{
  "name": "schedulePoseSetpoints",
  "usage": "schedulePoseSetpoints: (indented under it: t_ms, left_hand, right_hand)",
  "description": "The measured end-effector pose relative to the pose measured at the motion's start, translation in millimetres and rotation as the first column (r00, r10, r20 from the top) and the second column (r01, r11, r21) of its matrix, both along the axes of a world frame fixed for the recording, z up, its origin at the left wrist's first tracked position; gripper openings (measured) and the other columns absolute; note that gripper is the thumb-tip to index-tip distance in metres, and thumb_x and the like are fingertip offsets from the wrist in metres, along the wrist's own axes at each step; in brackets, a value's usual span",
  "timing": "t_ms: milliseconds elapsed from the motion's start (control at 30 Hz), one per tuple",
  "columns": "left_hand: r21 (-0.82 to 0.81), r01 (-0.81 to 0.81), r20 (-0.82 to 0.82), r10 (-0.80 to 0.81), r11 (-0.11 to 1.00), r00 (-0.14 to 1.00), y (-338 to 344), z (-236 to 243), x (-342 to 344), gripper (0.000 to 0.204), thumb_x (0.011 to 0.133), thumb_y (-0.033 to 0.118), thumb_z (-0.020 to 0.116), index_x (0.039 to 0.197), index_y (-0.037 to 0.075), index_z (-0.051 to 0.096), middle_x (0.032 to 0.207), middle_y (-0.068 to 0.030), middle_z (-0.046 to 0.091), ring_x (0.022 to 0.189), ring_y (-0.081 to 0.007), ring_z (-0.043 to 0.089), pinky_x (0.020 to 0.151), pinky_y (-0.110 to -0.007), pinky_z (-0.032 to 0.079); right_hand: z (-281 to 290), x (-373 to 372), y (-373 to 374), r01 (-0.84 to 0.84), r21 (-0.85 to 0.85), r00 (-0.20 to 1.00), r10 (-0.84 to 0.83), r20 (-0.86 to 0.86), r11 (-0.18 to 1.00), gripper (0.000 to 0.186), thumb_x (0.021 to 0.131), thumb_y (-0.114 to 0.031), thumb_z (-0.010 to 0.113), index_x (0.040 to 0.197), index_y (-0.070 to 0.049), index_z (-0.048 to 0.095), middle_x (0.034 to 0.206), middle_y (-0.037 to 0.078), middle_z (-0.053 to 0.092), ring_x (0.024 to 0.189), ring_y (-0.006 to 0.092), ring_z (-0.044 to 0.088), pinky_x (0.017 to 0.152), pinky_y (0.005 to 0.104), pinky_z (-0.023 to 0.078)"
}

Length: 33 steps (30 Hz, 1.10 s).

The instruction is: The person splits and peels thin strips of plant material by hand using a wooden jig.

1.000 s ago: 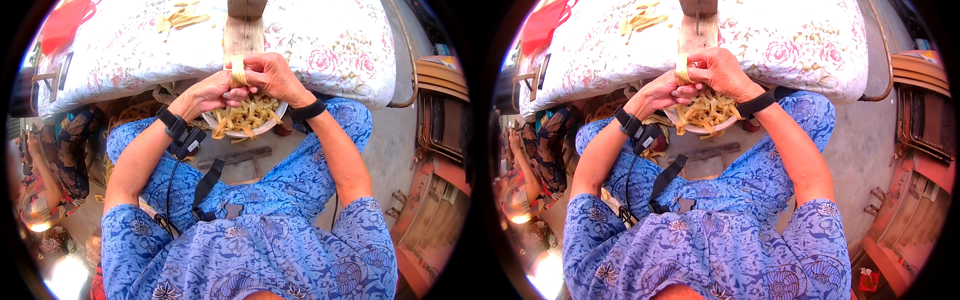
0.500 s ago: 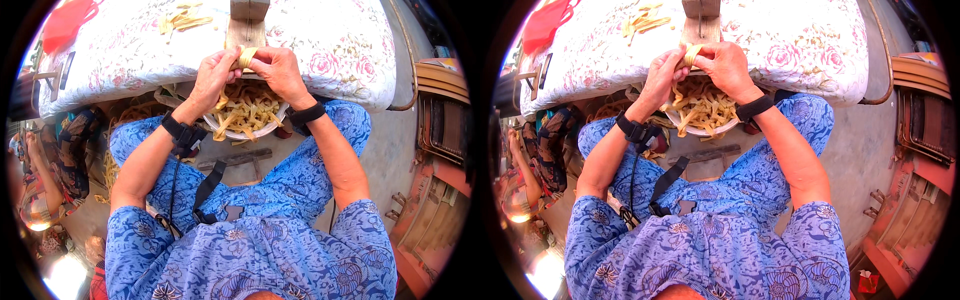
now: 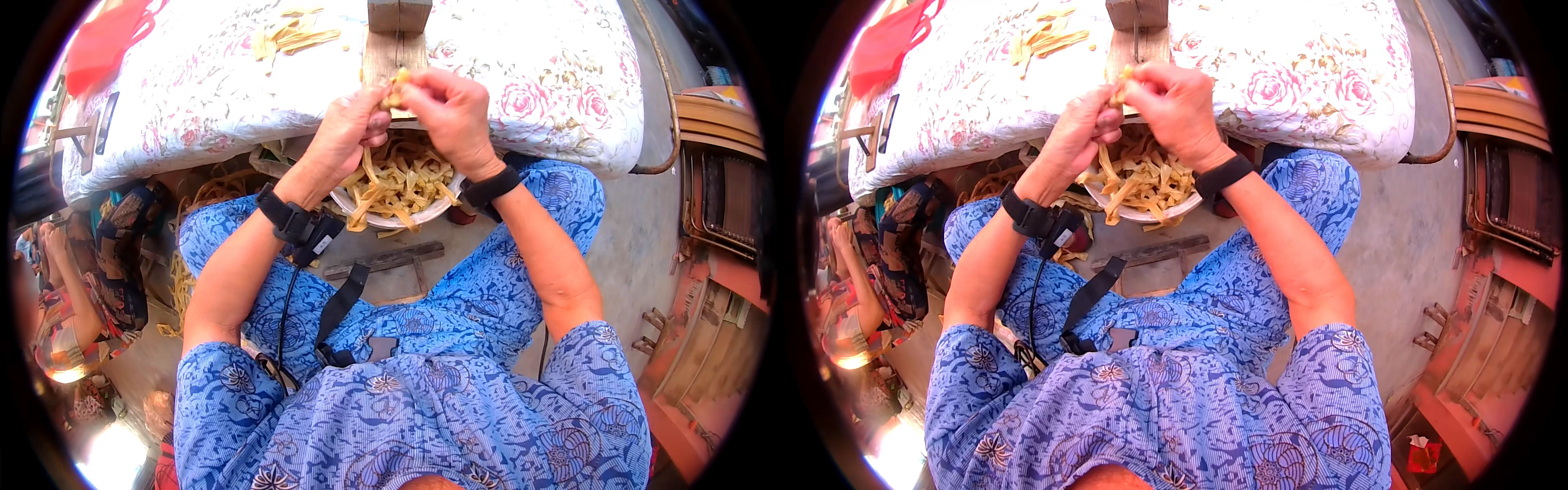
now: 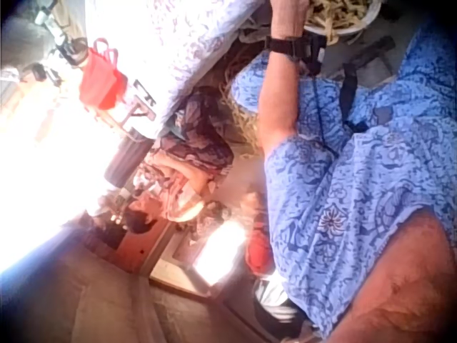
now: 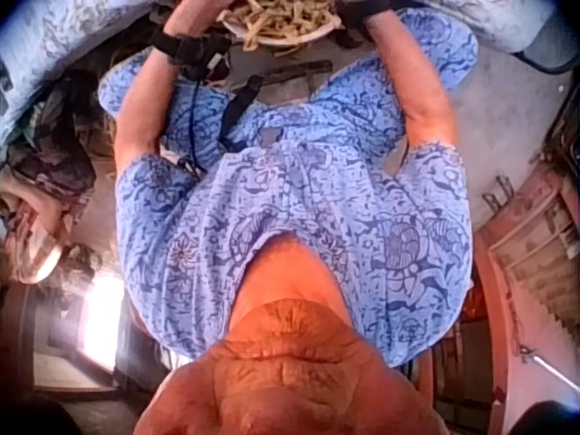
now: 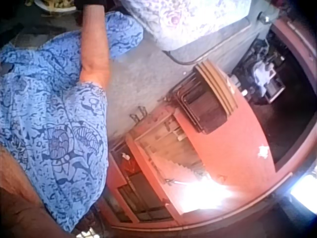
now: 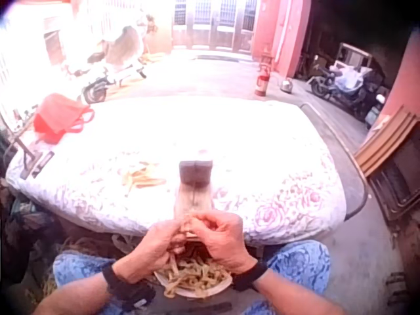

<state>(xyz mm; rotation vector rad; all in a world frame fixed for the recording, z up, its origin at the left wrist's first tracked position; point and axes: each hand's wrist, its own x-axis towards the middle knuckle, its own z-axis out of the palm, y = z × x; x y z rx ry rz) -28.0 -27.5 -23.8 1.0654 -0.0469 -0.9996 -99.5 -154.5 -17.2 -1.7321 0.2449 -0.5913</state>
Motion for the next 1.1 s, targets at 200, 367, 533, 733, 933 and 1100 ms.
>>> schedulePoseSetpoints:
  t_ms: [200,367,533,733,933,1100]
  left_hand:
    - [0.007,0.153,0.129,-0.153,0.988,0.98,3.9,7.9,3.6,0.025,0.089,0.025,0.052,0.091,0.0,0.055,0.056,0.0093,0.027,0.049,-0.0011,0.023,0.044,-0.016,0.022]
    - [-0.234,0.264,-0.19,-0.31,0.936,0.931,21.4,-1.9,18.6,0.021,0.093,0.023,0.043,0.083,0.005,0.049,0.053,0.009,0.026,0.045,-0.002,0.022,0.041,-0.016,0.02]
    - [-0.268,0.288,-0.365,-0.373,0.919,0.853,22.5,-1.7,17.6,0.023,0.094,0.021,0.04,0.078,0.006,0.046,0.05,0.0096,0.025,0.043,-0.0023,0.02,0.039,-0.017,0.019]
    - [-0.094,0.289,-0.013,-0.292,0.953,0.956,17.4,14.4,24.8,0.022,0.092,0.022,0.044,0.077,0.006,0.048,0.05,0.0102,0.025,0.043,-0.0019,0.02,0.04,-0.017,0.018]
    - [0.225,0.229,0.54,-0.317,0.947,0.78,-9.3,20.6,67.0,0.021,0.089,0.026,0.051,0.085,0.007,0.06,0.06,0.0101,0.038,0.053,0.0001,0.028,0.048,-0.016,0.024]
    - [0.32,0.097,0.743,-0.313,0.942,0.591,-29.7,-0.2,92.6,0.019,0.087,0.025,0.052,0.084,0.008,0.061,0.062,0.0093,0.042,0.056,-0.0001,0.035,0.049,-0.015,0.028]
  right_hand:
    - [-14.1,12.7,-32.7,0.103,0.447,0.994,-0.103,-0.024,0.889,0.011,0.077,-0.009,0.063,0.068,-0.002,0.063,0.058,-0.003,0.054,0.054,0.0016,0.044,0.049,0.0176,0.034]
    - [2.1,6.3,-32.0,-0.081,0.469,0.977,0.163,-0.137,0.879,0.019,0.079,-0.014,0.064,0.093,-0.002,0.059,0.069,-0.001,0.057,0.055,0.0031,0.045,0.05,0.0166,0.036]
    - [-1.6,4.4,-12.9,-0.375,0.68,0.824,0.563,-0.067,0.63,0.025,0.082,-0.017,0.062,0.1,-0.003,0.055,0.074,0.0,0.057,0.054,0.0019,0.044,0.046,0.014,0.032]
    - [11.6,8.6,-27.7,-0.176,0.713,0.942,0.325,-0.077,0.679,0.011,0.077,-0.01,0.066,0.078,-0.001,0.061,0.06,-0.002,0.049,0.045,0.0007,0.034,0.04,0.0159,0.023]
    - [6.5,41.4,-47.6,-0.046,0.618,0.987,0.13,-0.093,0.785,0.012,0.076,-0.011,0.068,0.072,-0.004,0.058,0.06,-0.001,0.053,0.046,0.0018,0.04,0.041,0.0151,0.03]
    - [-22.3,65.5,-56.7,0.04,0.511,0.998,-0.013,-0.058,0.859,0.012,0.076,-0.01,0.068,0.075,-0.001,0.059,0.061,0.002,0.057,0.049,0.0046,0.048,0.044,0.0165,0.038]
